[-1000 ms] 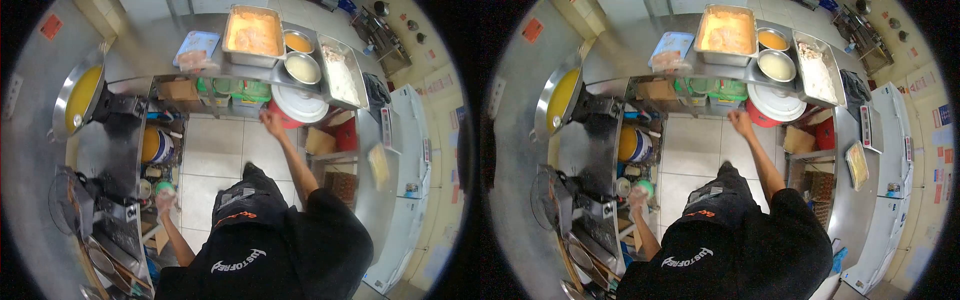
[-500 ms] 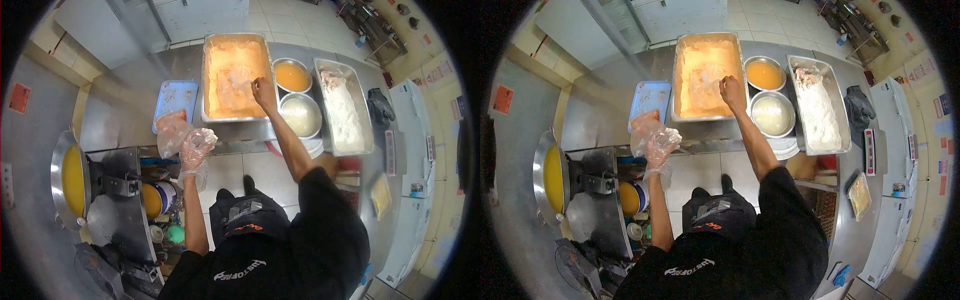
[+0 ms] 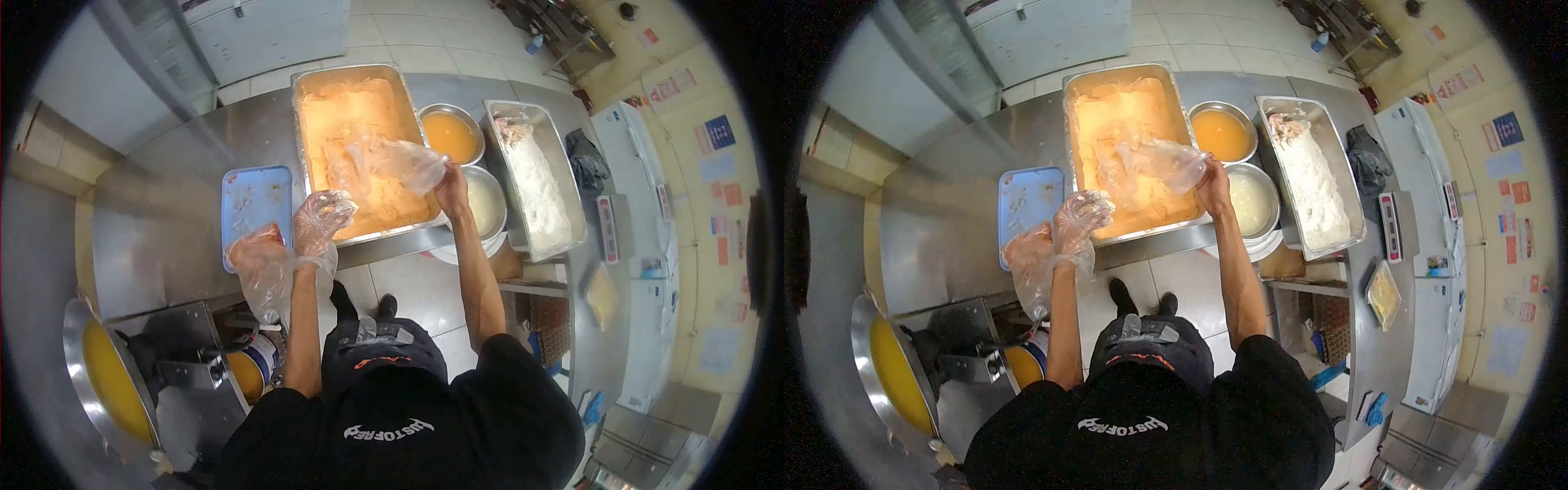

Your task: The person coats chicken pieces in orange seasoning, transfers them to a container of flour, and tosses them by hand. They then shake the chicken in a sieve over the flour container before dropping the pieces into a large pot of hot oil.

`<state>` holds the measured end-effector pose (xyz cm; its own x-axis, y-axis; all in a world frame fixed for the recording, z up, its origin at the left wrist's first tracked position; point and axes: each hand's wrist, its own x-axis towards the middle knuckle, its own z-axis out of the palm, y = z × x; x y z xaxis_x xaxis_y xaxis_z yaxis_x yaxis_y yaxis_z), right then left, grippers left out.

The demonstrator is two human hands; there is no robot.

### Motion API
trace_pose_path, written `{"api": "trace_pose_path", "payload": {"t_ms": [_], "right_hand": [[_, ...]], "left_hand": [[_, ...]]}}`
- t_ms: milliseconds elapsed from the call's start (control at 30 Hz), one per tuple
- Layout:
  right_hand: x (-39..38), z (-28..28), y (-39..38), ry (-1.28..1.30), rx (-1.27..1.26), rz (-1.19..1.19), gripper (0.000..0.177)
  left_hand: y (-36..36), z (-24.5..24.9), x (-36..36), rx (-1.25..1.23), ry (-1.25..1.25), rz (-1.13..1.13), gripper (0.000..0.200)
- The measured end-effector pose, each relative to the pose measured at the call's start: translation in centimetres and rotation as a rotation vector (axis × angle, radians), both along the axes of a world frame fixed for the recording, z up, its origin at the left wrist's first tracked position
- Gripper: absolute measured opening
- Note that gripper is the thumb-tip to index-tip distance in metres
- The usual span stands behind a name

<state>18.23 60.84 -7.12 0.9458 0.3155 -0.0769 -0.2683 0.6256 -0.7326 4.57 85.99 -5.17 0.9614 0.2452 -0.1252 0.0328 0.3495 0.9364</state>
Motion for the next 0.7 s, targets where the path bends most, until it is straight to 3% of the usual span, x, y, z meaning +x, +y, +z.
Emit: {"api": "trace_pose_path", "payload": {"t_ms": [33,267,333,367,400,467,533,600,633,667,700], "right_hand": [[0.8,-1.3,-0.4,0.045,0.001,-0.048,0.04],[0.6,-1.4,-0.1,0.11,0.156,-0.193,0.041],[0.5,-1.7,-0.1,0.015,-0.087,-0.249,0.037],[0.3,-2.0,-0.1,0.017,-0.427,-0.216,0.038],[0.4,-2.0,0.1,0.023,-0.424,-0.214,0.038],[1.4,-1.7,0.8,-0.596,-1.581,0.631,0.044],[2.2,-1.0,3.1,-0.568,-1.679,0.672,0.048],[4.6,0.2,6.9,-0.474,-1.685,0.241,0.054],[6.1,-1.8,8.8,-0.491,-1.745,0.117,0.056],[6.4,-3.4,10.9,-0.495,-1.735,0.119,0.056],[6.5,-4.7,12.8,-0.652,-1.936,0.065,0.055]], "left_hand": [[0.2,-0.3,0.8,-0.06,-0.001,-0.001,0.039],[-0.8,-0.4,3.7,-0.166,-0.002,-0.083,0.038],[-0.7,-0.6,4.1,-0.122,-0.013,-0.075,0.038],[-0.5,-0.9,4.2,-0.075,-0.022,-0.061,0.037],[-0.2,-1.3,4.2,-0.073,-0.016,-0.059,0.037],[0.8,-1.8,4.5,-0.125,0.008,-0.019,0.038],[2.3,-2.0,3.9,-0.085,0.008,0.012,0.038],[3.6,-2.0,3.4,-0.039,0.001,0.043,0.038],[4.0,-1.8,3.1,0.003,0.041,0.053,0.038],[4.5,-1.8,2.8,0.044,0.083,0.062,0.038],[4.8,-2.1,2.5,0.049,0.088,0.062,0.04]]}}
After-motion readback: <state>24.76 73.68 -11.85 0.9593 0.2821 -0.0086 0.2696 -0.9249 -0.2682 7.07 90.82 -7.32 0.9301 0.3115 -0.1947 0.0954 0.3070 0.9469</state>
